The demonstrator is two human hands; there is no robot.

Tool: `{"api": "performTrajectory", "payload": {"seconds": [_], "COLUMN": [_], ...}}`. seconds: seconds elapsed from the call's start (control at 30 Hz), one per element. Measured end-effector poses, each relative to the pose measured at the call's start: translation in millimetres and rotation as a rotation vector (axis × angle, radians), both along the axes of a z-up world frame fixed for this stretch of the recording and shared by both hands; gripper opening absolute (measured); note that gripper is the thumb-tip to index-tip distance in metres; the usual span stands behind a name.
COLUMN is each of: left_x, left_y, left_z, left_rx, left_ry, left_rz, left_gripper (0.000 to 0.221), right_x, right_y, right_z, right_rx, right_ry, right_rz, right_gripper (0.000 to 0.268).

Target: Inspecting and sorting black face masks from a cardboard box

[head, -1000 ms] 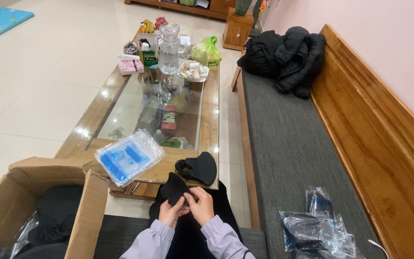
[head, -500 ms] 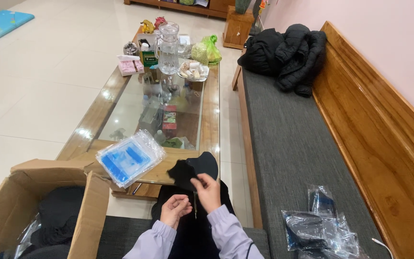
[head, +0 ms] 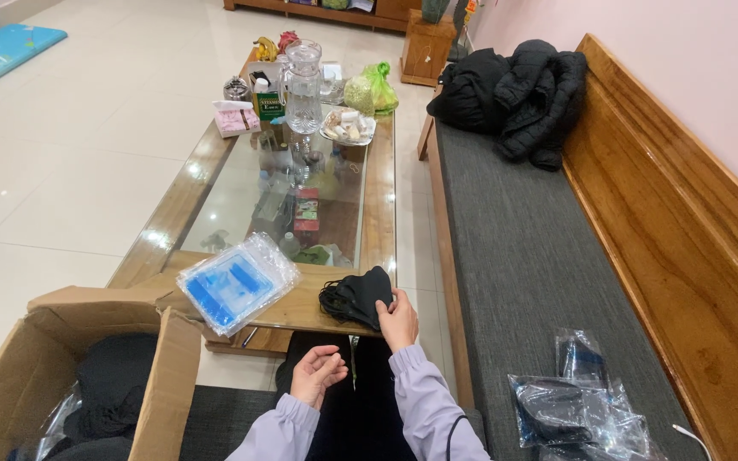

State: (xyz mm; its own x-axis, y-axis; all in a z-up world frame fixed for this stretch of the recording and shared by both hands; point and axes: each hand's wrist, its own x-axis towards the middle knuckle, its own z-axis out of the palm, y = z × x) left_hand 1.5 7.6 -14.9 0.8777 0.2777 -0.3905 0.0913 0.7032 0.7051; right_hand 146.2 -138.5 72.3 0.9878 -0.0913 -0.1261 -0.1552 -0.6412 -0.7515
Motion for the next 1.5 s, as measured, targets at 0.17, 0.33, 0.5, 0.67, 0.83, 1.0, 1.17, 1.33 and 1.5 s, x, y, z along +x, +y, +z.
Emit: {"api": "performTrajectory", "payload": {"seconds": [0.17,0.33,0.5,0.67,0.83,1.0,1.17,1.33,1.5], "left_x": [1.0,0.3,11.2,34.7,64.1,85.2,85.9,85.4,82.9], "left_y": [-0.8,-2.3,0.0,3.5,22.5,37.4,43.4,34.4,30.7], "left_z": [-3.6,3.8,25.9,69.4,95.9,110.6,117.3,86.9,91.0], "left_rx": [0.010,0.015,0.064,0.586,1.084,1.475,1.690,1.660,1.676], "left_ry": [-0.016,0.001,0.085,-0.110,-0.146,-0.216,-0.114,-0.196,-0.269], "left_rz": [-0.002,-0.019,-0.053,-0.113,-0.074,-0.084,-0.332,-0.323,-0.286], "left_gripper": [0.026,0.025,0.024,0.015,0.038,0.080,0.081,0.086,0.078], "right_x": [7.5,13.5,14.5,27.0,14.0,-9.2,-22.8,-25.8,-31.5], "right_y": [-1.5,-1.7,1.9,1.4,6.1,16.8,18.2,23.1,21.6], "right_z": [-18.3,-8.8,21.7,12.8,8.0,29.7,34.2,9.5,19.7], "right_rx": [-0.107,-0.184,-0.217,-0.082,0.071,0.334,0.486,0.497,0.546], "right_ry": [-0.042,0.021,0.137,0.200,0.128,-0.001,-0.159,-0.098,-0.061], "right_rz": [0.063,0.139,0.140,0.114,0.147,0.210,0.372,0.364,0.304], "right_gripper": [0.074,0.077,0.074,0.075,0.058,0.045,0.035,0.044,0.032]}}
